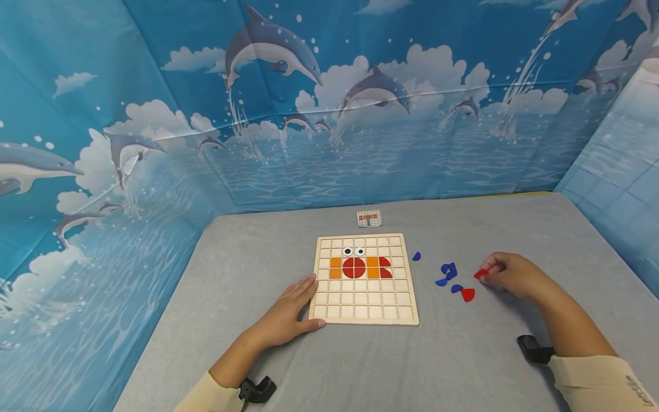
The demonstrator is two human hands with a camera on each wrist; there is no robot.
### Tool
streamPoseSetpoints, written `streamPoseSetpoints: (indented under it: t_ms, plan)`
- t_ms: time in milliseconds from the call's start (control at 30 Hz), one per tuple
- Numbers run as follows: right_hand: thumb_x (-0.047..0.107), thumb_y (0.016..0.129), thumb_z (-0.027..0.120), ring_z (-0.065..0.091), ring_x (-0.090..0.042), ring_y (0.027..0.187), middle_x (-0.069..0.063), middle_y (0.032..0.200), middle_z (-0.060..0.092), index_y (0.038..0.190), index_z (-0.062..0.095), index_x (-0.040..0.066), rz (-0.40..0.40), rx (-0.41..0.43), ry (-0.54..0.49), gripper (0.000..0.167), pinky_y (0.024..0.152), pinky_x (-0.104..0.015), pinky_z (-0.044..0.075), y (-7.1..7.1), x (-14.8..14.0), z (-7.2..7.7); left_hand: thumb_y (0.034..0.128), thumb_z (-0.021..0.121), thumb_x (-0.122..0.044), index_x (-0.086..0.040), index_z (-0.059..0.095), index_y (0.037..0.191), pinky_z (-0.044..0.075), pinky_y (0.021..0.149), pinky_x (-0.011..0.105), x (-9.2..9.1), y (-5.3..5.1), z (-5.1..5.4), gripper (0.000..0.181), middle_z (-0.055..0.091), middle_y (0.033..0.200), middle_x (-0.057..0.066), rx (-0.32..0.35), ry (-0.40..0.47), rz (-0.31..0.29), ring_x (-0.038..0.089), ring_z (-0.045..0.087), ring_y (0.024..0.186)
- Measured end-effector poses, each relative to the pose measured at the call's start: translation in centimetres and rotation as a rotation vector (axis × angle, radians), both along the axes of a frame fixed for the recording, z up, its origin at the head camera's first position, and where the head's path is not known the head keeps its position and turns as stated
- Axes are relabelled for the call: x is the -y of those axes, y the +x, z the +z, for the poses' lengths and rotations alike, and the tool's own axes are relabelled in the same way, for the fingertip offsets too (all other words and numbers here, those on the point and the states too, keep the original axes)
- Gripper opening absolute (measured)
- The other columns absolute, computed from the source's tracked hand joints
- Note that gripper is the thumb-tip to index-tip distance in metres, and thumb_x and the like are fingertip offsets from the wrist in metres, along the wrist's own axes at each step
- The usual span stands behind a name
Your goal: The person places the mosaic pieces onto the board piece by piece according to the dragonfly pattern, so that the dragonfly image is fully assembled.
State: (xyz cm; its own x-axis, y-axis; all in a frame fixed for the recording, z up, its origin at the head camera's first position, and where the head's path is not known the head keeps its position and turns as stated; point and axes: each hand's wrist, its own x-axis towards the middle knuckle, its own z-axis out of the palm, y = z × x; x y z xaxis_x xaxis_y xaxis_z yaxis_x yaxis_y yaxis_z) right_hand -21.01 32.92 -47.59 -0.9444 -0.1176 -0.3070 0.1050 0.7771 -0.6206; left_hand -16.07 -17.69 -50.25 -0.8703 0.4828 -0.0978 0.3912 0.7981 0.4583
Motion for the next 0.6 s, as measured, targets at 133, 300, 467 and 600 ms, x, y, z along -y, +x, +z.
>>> streamPoseSetpoints:
  t_ms: [133, 300, 467, 600]
  plan:
    - [0.020, 0.097, 0.064, 0.052, -0.022, 0.082, -0.009, 0.094, 0.060, 0.114, 0.058, -0.004, -0.030, -0.030, 0.001, 0.030, 0.061, -0.029, 0.043, 0.1, 0.4, 0.3, 0.0923, 0.068, -0.053, -0.011, 0.026, 0.161, 0.013, 0.130, 0.047, 0.0, 0.1, 0.0, 0.091, 0.016, 0.171, -0.002, 0.007, 0.003, 0.005, 0.020, 0.014, 0.159]
    - [0.026, 0.100, 0.062, 0.056, -0.028, 0.090, -0.013, 0.103, 0.063, 0.123, 0.059, -0.002, -0.057, -0.075, -0.010, 0.036, 0.065, -0.030, 0.048, 0.2, 1.4, 0.8, 0.0922, 0.069, -0.053, -0.011, 0.026, 0.161, 0.014, 0.130, 0.047, 0.0, 0.1, 0.1, 0.091, 0.016, 0.171, -0.002, 0.007, 0.004, 0.006, 0.020, 0.014, 0.159]
    - [0.033, 0.101, 0.062, 0.058, -0.031, 0.103, -0.017, 0.115, 0.067, 0.130, 0.060, 0.001, -0.053, -0.122, -0.057, 0.043, 0.072, -0.029, 0.051, 0.2, 3.0, 1.6, 0.0923, 0.068, -0.053, -0.011, 0.026, 0.161, 0.014, 0.130, 0.047, 0.0, 0.1, 0.1, 0.091, 0.016, 0.171, -0.002, 0.006, 0.005, 0.007, 0.020, 0.014, 0.159]
    - [0.028, 0.101, 0.062, 0.058, -0.028, 0.103, -0.016, 0.115, 0.066, 0.136, 0.060, 0.004, -0.051, -0.146, -0.082, 0.042, 0.075, -0.030, 0.053, 0.3, 4.6, 2.1, 0.0925, 0.068, -0.053, -0.011, 0.026, 0.161, 0.014, 0.130, 0.047, 0.0, 0.1, 0.1, 0.091, 0.016, 0.171, -0.002, 0.002, 0.005, 0.004, 0.020, 0.014, 0.159]
